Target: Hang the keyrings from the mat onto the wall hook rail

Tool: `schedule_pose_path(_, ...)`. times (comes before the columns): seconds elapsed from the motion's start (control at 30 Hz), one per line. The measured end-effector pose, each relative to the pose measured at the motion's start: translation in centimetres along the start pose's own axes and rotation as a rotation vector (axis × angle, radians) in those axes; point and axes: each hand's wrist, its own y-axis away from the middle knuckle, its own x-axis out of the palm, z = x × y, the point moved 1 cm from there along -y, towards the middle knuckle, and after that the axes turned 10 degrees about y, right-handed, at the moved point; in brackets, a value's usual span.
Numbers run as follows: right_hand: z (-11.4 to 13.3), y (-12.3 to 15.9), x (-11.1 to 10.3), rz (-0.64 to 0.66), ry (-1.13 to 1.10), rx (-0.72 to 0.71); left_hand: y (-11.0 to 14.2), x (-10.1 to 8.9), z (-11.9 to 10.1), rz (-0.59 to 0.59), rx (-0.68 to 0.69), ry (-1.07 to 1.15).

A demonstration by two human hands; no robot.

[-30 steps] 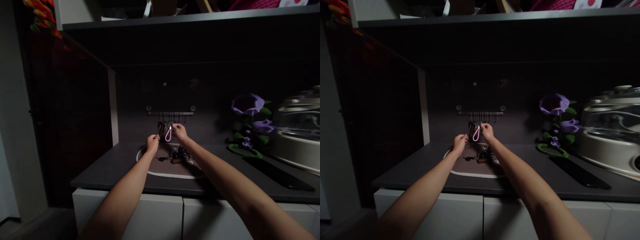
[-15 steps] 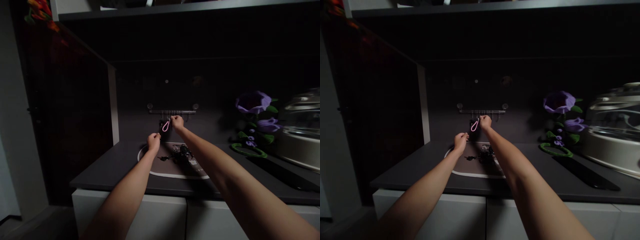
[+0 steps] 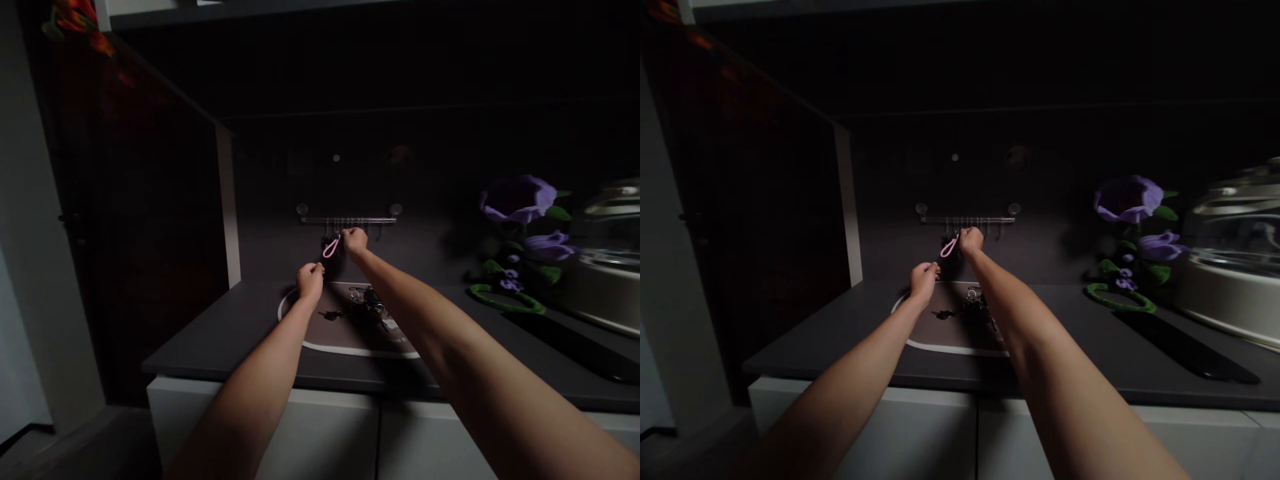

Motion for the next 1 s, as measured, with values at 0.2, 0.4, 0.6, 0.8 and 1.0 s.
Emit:
schedule_pose_path(0.2,-0.6,0.3,0.3,0.004,-0.012,-0.023,-0.1,-0.1,0.1,-0.004,0.006,-0.005)
schedule_pose_path(0.4,-1.0,0.7,0.5,0.004,-0.038,-0.008,-0.1,-0.1,0.1,-0.005,-0.011,0.007)
schedule_pose_path(0.6,-1.4,0.9,0.7,0.023,-0.053,-0.039,-0.1,-0.2,0.0,-0.003,-0.016,0.006)
schedule_pose_path(0.8,-2.2,0.8,1.1,0.056,-0.092,-0.061,0.0,-0.2,-0.2,0.007,-0.029,0.032)
schedule_pose_path(1.0,-3.8,0.6,1.8,0.073,-0.203,-0.070,0.5,0.0,-0.5,0.043,-0.084,0.124)
